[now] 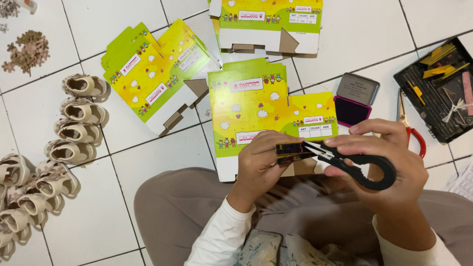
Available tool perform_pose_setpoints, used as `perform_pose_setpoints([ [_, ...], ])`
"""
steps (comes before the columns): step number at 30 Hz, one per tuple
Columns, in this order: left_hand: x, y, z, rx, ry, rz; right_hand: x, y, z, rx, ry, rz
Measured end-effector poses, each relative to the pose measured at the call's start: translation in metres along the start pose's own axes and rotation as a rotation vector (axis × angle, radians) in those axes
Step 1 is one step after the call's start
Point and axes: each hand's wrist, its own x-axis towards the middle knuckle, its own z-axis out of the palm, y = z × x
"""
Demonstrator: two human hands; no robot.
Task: The person sits on the floor and assembles flat-packed shoe boxes. They use a rubber stamp and ink pad to mark the boxes, then use a stapler to secure the flaps. The person handles the boxes one at a time, stacking the finished ones nearby.
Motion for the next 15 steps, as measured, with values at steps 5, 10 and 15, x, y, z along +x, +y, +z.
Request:
perform_pose_setpoints([
  [5, -0.001, -0.001, 0.001, 0.021, -0.014, 0.032, -0.004, -0.004, 0.002, 0.050, 0.008, -0.002],
  [10, -0.005, -0.002, 0.002, 0.042, -0.059, 0.088, -0.004, -0.006, 0.009, 0.020, -0.021, -0.048],
  [15, -0.006, -0.001, 0.003, 0.055, -0.065, 0.090, -0.002, -0.010, 0.011, -0.014, -0.032, -0.060],
])
